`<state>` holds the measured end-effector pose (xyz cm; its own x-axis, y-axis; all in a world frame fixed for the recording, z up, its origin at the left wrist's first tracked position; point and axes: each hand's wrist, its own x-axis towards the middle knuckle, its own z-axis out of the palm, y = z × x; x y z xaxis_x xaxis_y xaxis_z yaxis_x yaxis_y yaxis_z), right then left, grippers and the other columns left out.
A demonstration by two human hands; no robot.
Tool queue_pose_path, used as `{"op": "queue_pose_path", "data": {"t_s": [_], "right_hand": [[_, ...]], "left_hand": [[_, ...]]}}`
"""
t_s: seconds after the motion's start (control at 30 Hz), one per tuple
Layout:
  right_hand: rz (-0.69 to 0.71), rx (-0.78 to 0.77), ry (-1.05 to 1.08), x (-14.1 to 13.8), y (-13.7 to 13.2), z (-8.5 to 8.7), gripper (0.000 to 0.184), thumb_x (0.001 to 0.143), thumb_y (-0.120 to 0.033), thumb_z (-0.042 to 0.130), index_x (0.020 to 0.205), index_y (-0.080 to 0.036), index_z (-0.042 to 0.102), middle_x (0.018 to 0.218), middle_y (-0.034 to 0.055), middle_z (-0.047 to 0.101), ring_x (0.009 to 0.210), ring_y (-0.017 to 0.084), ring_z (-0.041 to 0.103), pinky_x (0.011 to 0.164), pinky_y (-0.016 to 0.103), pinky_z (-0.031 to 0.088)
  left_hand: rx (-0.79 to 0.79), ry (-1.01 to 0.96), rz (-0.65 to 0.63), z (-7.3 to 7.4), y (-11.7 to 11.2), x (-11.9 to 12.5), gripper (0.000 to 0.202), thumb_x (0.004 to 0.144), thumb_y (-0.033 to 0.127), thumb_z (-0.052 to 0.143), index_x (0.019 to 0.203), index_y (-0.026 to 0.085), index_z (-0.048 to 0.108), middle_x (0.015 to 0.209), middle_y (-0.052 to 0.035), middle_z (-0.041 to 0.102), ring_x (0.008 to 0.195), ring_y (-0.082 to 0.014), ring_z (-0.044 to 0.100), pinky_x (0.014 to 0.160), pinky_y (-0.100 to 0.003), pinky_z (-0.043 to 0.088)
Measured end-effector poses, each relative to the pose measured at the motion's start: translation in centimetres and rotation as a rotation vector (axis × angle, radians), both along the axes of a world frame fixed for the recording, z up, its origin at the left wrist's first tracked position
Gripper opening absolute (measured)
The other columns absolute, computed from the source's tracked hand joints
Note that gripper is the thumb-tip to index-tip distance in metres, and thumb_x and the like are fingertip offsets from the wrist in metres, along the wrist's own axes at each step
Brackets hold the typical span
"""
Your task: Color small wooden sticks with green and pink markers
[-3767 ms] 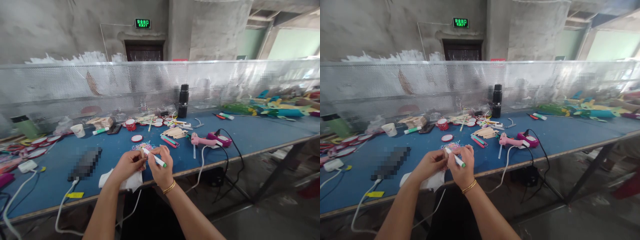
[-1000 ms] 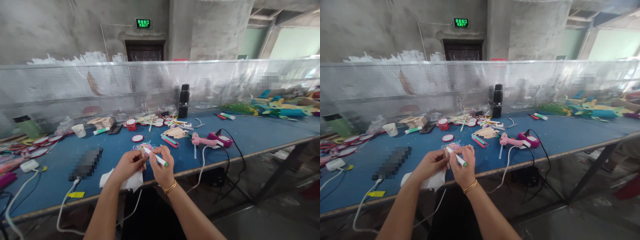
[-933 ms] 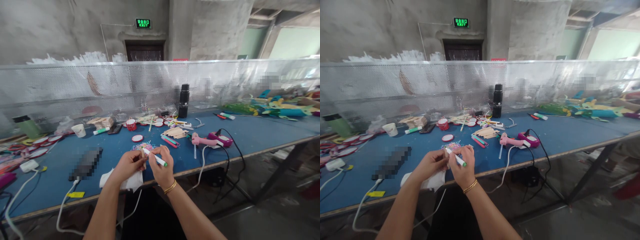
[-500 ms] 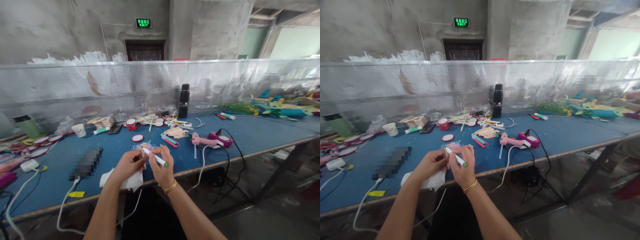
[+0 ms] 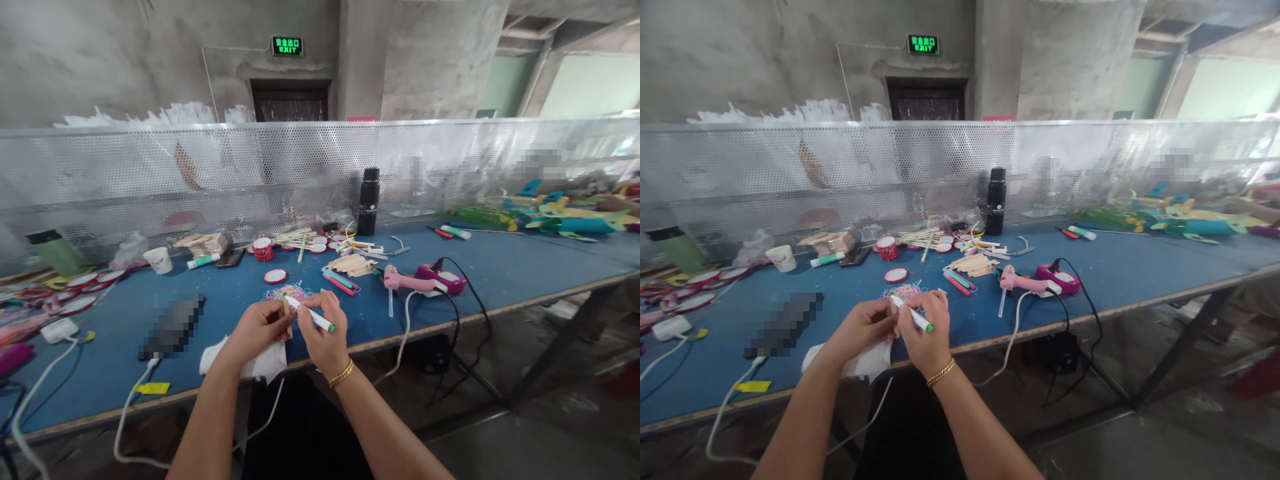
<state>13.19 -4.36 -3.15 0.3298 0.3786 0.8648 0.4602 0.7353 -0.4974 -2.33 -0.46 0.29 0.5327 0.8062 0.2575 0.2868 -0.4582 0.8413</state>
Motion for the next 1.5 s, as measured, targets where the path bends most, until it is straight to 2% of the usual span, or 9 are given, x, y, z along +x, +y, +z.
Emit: {"op": "queue_pose_path", "data": {"t_s": [1.5], "right_hand": [[0.001, -0.008, 0.0, 0.05, -0.07, -0.03, 0.013, 0.09, -0.018, 0.059, 0.078, -0.023, 0.057, 0.074, -0.0015, 0.067, 0.072, 0.017, 0.062, 0.084, 0.037, 0.045]], "left_hand": [[-0.017, -0.01, -0.015, -0.03, 0.06, -0.07, 0.045, 0.081, 0.056, 0.074, 0.066, 0.017, 0.057, 0.059, 0.0, 0.065, 0.054, -0.0134, 0.057, 0.058, -0.024, 0.044]]}}
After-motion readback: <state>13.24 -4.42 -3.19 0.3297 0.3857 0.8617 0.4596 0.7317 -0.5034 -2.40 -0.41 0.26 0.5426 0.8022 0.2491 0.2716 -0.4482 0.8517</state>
